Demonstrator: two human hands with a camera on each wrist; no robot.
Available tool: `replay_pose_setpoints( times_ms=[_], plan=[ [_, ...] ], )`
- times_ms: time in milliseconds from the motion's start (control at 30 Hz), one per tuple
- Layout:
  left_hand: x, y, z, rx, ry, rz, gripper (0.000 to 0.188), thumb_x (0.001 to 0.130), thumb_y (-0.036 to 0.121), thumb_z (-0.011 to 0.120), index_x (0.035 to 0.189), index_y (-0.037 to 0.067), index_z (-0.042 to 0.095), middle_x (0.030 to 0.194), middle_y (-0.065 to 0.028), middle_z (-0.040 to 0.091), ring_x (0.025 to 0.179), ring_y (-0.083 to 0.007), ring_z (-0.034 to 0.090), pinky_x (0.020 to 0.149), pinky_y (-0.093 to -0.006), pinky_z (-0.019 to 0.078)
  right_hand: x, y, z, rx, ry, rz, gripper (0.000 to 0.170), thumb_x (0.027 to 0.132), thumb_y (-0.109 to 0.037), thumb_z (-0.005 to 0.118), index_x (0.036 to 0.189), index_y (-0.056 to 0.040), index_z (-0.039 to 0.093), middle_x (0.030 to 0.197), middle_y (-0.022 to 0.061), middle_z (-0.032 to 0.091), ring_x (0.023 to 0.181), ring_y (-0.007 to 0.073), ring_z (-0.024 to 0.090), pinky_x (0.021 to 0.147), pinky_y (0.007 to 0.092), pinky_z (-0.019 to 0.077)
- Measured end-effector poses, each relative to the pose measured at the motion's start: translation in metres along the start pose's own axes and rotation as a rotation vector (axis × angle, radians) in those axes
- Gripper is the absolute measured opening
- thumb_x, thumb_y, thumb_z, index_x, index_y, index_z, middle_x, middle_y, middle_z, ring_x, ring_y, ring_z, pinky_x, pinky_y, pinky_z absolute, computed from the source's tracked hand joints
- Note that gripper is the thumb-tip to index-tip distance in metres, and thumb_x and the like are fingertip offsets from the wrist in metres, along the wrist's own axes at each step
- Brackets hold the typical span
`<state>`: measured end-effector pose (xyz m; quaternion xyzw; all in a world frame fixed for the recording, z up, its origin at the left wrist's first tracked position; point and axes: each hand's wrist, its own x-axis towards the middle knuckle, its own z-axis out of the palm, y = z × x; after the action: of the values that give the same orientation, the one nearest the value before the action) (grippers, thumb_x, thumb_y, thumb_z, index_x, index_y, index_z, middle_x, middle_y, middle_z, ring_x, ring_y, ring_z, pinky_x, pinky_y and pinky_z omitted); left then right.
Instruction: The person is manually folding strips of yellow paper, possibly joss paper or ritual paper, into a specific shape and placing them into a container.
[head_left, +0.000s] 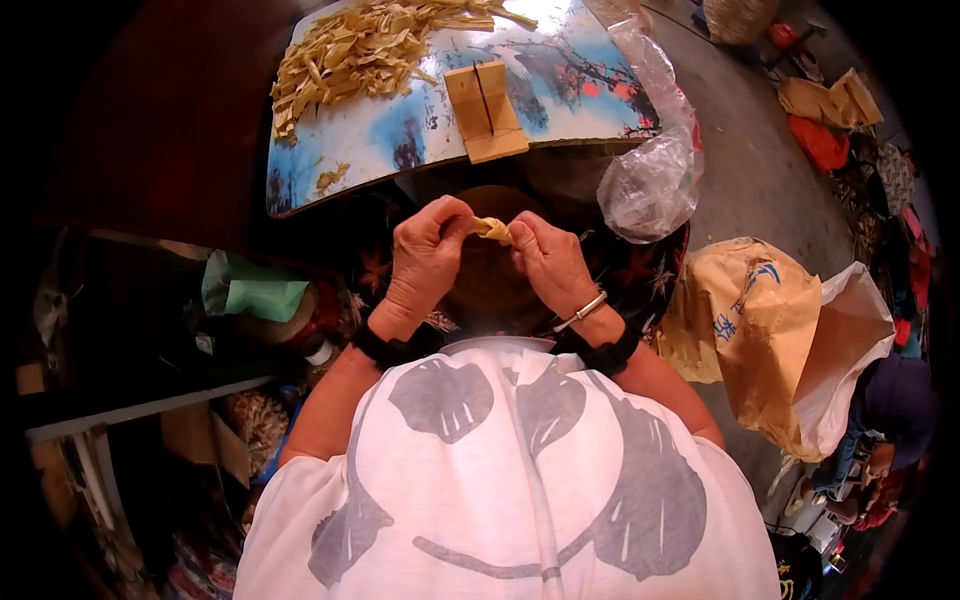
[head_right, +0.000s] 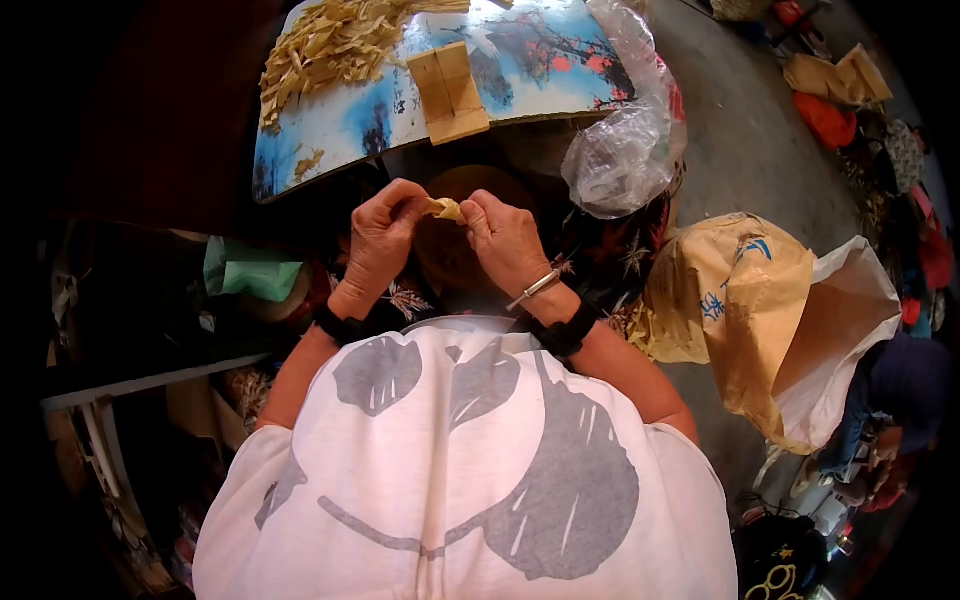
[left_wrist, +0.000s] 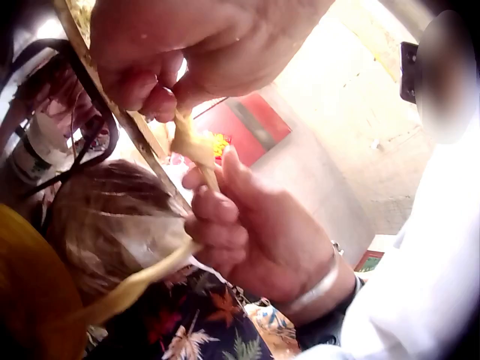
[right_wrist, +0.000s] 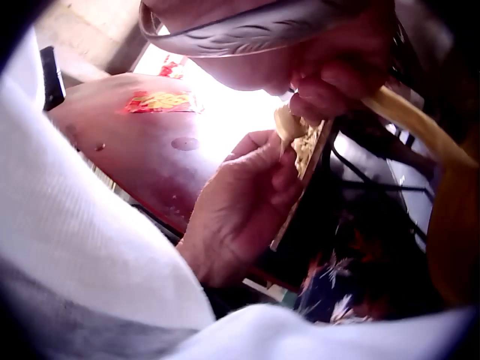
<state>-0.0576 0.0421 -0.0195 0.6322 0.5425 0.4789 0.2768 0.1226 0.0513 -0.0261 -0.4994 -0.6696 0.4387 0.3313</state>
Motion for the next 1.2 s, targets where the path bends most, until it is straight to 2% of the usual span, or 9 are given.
replay_pose_setpoints(
  times_ms=[67, 167, 267, 433, 533, 667, 800, 1033, 1200],
  plan=[
    [0.003, -0.004, -0.011, 0.000, -0.110, -0.127, 0.002, 0.092, 0.004, 0.064, 0.094, 0.003, 0.065, 0.075, 0.0003, 0.061, 0.070, -0.0076, 0.055, 0.064, -0.0221, 0.0467, -0.006, 0.003, -0.002, -0.025, -0.007, -0.084, 0.019, 0.101, -0.019, 0.054, 0.093, -0.0026, 0.060, 0.067, 0.0083, 0.064, 0.056, 0.0157, 0.063, 0.054, 0.0271, 0.0517],
    [-0.001, -0.029, -0.011, -1.002, -0.176, -0.536, 0.013, 0.093, 0.007, 0.064, 0.106, 0.003, 0.065, 0.090, -0.0026, 0.067, 0.080, -0.0123, 0.063, 0.073, -0.0246, 0.0514, -0.011, -0.004, 0.001, 0.112, 0.036, -0.016, 0.015, 0.099, -0.016, 0.056, 0.093, -0.0022, 0.059, 0.070, 0.0117, 0.064, 0.057, 0.0213, 0.064, 0.053, 0.0318, 0.0509],
    [-0.015, -0.013, 0.005, -1.169, -0.131, -0.654, 0.025, 0.094, 0.010, 0.064, 0.117, 0.002, 0.061, 0.107, -0.0069, 0.067, 0.097, -0.0180, 0.065, 0.087, -0.0299, 0.0527, -0.009, -0.011, 0.013, 0.187, 0.111, -0.021, 0.013, 0.097, -0.015, 0.058, 0.093, -0.0027, 0.059, 0.073, 0.0129, 0.064, 0.062, 0.0259, 0.066, 0.058, 0.0372, 0.0512],
    [-0.021, -0.017, 0.007, -1.023, -0.079, -0.510, 0.028, 0.095, 0.013, 0.065, 0.120, 0.003, 0.061, 0.114, -0.0062, 0.065, 0.106, -0.0147, 0.062, 0.096, -0.0281, 0.0488, 0.001, -0.002, 0.028, -0.258, 0.200, -0.374, 0.019, 0.092, -0.021, 0.065, 0.090, -0.0029, 0.058, 0.075, 0.0116, 0.063, 0.071, 0.0299, 0.067, 0.062, 0.0413, 0.0517],
    [-0.021, -0.011, 0.000, -0.932, -0.146, -0.522, 0.026, 0.095, 0.012, 0.063, 0.119, 0.002, 0.061, 0.106, -0.0042, 0.066, 0.096, -0.0118, 0.063, 0.089, -0.0269, 0.0509, 0.014, -0.012, 0.020, -0.099, 0.254, -0.276, 0.020, 0.092, -0.021, 0.066, 0.092, -0.0019, 0.060, 0.077, 0.0114, 0.063, 0.070, 0.0284, 0.066, 0.062, 0.0378, 0.0518],
    [-0.027, -0.015, 0.002, -0.662, -0.267, -0.478, 0.018, 0.097, 0.015, 0.061, 0.108, 0.002, 0.066, 0.089, 0.0005, 0.065, 0.077, -0.0062, 0.058, 0.071, -0.0212, 0.0492, 0.024, -0.003, 0.024, 0.246, -0.034, -0.069, 0.026, 0.096, -0.026, 0.060, 0.094, 0.0001, 0.066, 0.075, 0.0116, 0.067, 0.069, 0.0250, 0.067, 0.063, 0.0322, 0.0524],
    [-0.024, -0.013, -0.006, -0.378, -0.227, -0.456, 0.017, 0.098, 0.019, 0.061, 0.099, 0.003, 0.069, 0.077, 0.0044, 0.060, 0.066, -0.0025, 0.052, 0.059, -0.0171, 0.0427, 0.026, 0.003, 0.030, 0.030, 0.184, -0.175, 0.025, 0.099, -0.024, 0.057, 0.097, -0.0008, 0.066, 0.075, 0.0083, 0.069, 0.063, 0.0129, 0.064, 0.058, 0.0278, 0.0509],
    [-0.016, -0.025, -0.004, -0.374, -0.173, -0.228, 0.019, 0.098, 0.020, 0.061, 0.090, 0.005, 0.068, 0.062, 0.0087, 0.048, 0.053, 0.0001, 0.040, 0.047, -0.0168, 0.0315, 0.030, 0.000, 0.014, 0.576, -0.255, 0.062, 0.009, 0.093, -0.015, 0.066, 0.096, -0.0079, 0.062, 0.075, -0.0052, 0.058, 0.057, 0.0034, 0.049, 0.049, 0.0194, 0.0387],
    [-0.015, -0.016, -0.031, -0.430, -0.361, -0.484, 0.019, 0.098, 0.021, 0.062, 0.090, 0.005, 0.067, 0.067, 0.0078, 0.050, 0.056, 0.0002, 0.041, 0.048, -0.0168, 0.0332, 0.032, -0.012, -0.002, 0.706, -0.278, 0.244, 0.004, 0.093, -0.010, 0.063, 0.093, -0.0107, 0.059, 0.073, -0.0071, 0.050, 0.056, 0.0009, 0.038, 0.049, 0.0169, 0.0280]
  ],
)
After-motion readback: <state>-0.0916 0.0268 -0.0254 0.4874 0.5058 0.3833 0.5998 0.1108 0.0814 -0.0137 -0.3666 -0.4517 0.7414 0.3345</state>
